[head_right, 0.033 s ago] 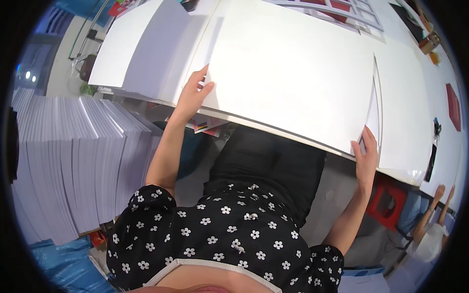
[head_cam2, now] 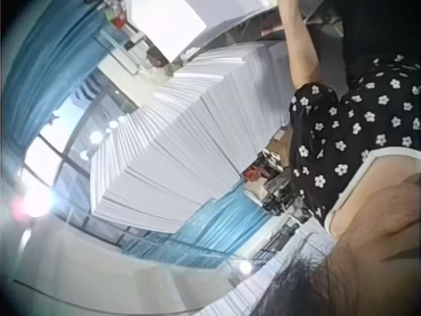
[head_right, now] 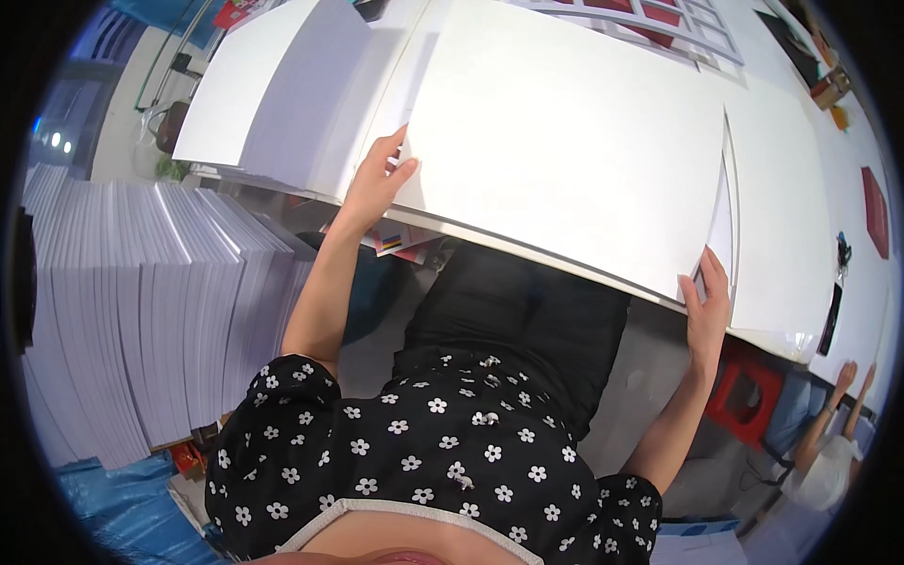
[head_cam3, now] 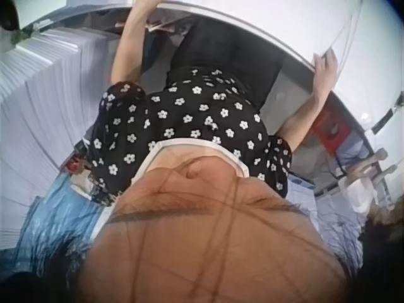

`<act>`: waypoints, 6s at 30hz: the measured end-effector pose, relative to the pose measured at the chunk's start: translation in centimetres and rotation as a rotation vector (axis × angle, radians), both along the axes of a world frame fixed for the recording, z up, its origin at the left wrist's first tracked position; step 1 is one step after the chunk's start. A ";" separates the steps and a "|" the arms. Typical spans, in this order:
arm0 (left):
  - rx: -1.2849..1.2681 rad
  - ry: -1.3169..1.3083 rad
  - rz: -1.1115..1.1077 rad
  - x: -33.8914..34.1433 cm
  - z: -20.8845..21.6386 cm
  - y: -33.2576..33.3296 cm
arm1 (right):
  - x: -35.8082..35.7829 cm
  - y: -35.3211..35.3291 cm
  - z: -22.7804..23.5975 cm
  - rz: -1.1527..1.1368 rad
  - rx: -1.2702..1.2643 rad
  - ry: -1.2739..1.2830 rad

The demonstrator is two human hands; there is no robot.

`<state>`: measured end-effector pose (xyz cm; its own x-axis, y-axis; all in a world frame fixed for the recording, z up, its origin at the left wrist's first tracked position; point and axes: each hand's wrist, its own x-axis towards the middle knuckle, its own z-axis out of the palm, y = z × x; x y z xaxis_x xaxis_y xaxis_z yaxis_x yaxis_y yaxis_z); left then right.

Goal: The person repeatedly places a white sheet of paper onto a table, aligns a purple grid-like frame over it, and then removes the frame. This cycle is performed continuously throughout the clip.

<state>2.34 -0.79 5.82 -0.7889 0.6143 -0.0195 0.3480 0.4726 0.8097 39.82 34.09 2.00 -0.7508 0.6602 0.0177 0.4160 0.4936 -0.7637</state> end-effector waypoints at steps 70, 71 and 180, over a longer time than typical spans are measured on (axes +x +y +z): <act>-0.151 0.839 -0.793 16.3 -1.4 12.8 | -0.4 -0.8 1.7 -0.031 0.148 0.053; -0.158 0.841 -0.795 16.2 -1.3 12.9 | -0.4 -0.7 1.3 -0.016 0.193 0.069; 0.018 0.215 0.392 3.9 -5.1 -3.3 | -8.1 -14.9 2.9 0.466 0.455 0.180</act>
